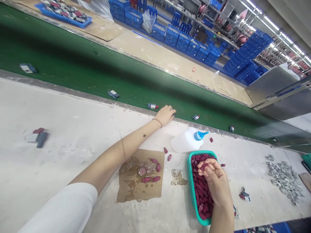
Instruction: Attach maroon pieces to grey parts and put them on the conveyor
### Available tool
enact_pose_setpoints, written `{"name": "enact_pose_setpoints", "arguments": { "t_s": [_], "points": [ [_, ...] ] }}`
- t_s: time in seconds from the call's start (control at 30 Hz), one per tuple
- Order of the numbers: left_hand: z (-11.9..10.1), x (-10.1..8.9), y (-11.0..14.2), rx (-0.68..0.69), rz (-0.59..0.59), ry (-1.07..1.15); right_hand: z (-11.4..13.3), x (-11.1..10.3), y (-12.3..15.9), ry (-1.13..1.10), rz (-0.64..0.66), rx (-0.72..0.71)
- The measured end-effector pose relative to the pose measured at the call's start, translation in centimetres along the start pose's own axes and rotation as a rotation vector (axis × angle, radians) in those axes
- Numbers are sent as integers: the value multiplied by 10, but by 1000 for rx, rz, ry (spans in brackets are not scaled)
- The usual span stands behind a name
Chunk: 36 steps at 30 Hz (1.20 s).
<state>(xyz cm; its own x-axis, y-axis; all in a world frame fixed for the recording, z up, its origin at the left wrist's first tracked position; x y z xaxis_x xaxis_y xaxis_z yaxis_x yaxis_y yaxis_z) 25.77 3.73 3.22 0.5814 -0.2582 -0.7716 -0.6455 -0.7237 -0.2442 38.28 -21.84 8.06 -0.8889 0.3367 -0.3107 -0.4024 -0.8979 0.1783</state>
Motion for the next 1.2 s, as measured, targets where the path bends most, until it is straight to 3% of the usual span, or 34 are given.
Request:
{"name": "enact_pose_setpoints", "arguments": {
  "t_s": [0.2,0.33,0.57,0.77,0.97,1.1,1.2],
  "points": [
    [-5,-10,5,18,-8,23,9,18,15,-21,-13,-55],
    [-7,-17,15,42,4,53,12,49,22,54,47,-76],
    [-24,-8,29,180,127,250,6,97,25,45,93,-12],
    [-6,-21,43,77,50,526,2,117,18,147,118,-87],
    [22,-39,104,-154,-70,851,8,153,20,442,297,-274],
    [27,-47,162,-318,-85,1137,21,186,29,686,410,-566],
    [26,-49,201,-497,-116,1346,26,197,32,860,401,-753]
  ]
}}
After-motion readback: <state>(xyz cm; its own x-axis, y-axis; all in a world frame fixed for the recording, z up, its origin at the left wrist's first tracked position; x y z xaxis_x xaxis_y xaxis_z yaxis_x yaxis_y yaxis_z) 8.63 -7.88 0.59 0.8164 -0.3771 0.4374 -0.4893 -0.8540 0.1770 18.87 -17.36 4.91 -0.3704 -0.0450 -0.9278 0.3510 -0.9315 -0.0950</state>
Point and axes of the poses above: each hand's wrist, its own y-axis away from the middle knuckle, its own x-axis out of the palm, z = x × y, the point moved 9 cm from there along -y, towards the middle knuckle, and after that the axes turned 13 degrees about y, right-handed, at the moved point
